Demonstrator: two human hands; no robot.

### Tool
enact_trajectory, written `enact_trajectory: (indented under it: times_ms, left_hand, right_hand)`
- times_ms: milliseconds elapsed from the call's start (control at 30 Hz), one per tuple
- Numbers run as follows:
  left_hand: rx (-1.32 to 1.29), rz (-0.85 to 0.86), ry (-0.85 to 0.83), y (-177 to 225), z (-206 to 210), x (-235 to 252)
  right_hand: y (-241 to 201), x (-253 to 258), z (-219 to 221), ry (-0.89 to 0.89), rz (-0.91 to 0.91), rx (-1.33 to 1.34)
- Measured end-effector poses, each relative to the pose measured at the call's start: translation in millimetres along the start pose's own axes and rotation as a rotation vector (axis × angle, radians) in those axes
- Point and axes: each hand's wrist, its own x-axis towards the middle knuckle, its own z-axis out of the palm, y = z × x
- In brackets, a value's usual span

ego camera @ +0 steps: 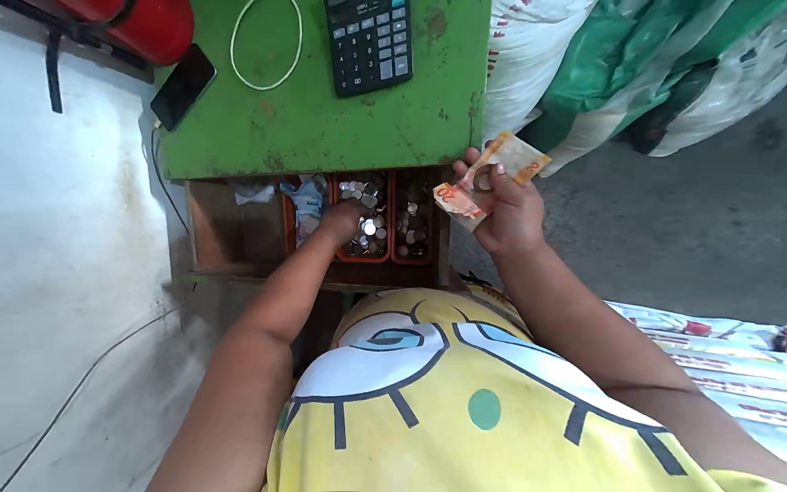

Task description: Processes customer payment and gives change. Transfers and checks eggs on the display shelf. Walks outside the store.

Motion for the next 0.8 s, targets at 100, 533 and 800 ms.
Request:
enact_trajectory:
  times_ms: [100,533,800]
  left_hand:
    - [-0.033,0.007,0.093,-7,1,0]
    - [0.000,-0.255,-0.130,13,18,-8]
    - [-0.344,-0.197,0.005,14,-34,-35]
  right_hand:
    - [1,-2,-1,-0.004,0.004,0.010]
    - [15,-9,6,-0.087,0.020,-0.071]
    - [15,-10,4,-0.181,0.190,0.139]
